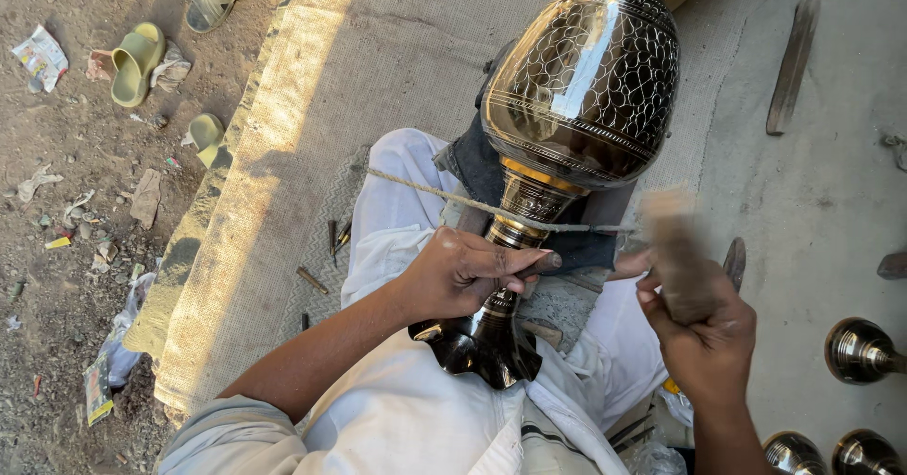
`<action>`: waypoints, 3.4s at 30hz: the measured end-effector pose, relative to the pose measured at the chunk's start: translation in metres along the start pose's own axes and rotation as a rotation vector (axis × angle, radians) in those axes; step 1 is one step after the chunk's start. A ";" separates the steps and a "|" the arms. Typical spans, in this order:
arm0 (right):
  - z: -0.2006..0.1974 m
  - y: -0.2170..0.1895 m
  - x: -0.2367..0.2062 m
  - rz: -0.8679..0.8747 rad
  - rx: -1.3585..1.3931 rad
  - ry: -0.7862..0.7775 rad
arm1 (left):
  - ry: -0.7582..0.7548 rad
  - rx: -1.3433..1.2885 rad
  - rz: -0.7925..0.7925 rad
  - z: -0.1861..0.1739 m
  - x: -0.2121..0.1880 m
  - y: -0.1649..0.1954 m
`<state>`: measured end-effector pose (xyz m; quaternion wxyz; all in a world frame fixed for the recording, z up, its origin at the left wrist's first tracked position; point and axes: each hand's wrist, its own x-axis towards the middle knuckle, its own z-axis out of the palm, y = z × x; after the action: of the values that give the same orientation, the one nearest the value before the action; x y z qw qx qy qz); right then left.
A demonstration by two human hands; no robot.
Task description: The person sits on a mat and uses a hammer and chisel to engrave a decorative pattern onto the neck of a large brass vessel. They repeatedly tap the chisel against the metal surface to create fine lines and details.
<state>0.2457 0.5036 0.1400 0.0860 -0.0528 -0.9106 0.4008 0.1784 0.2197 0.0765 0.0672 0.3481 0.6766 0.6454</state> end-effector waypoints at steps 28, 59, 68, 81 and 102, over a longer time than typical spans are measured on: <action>0.000 0.007 0.002 -0.197 -0.136 0.001 | -0.006 -0.012 0.025 -0.003 -0.001 -0.012; 0.010 -0.035 0.050 -0.249 0.167 -0.196 | 0.146 0.094 0.070 0.006 -0.009 -0.008; 0.007 -0.026 0.042 -0.128 0.469 -0.205 | 0.169 0.086 0.081 0.008 -0.009 -0.008; -0.009 -0.036 0.026 -0.134 -0.544 -0.071 | 0.264 0.006 0.057 0.020 -0.008 -0.002; -0.009 0.009 0.028 -0.255 -0.112 -0.143 | 0.075 0.298 0.062 0.027 -0.013 -0.002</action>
<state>0.2208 0.5210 0.1425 0.0683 0.0871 -0.9347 0.3378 0.2019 0.2345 0.0656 -0.0303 0.3505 0.7558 0.5522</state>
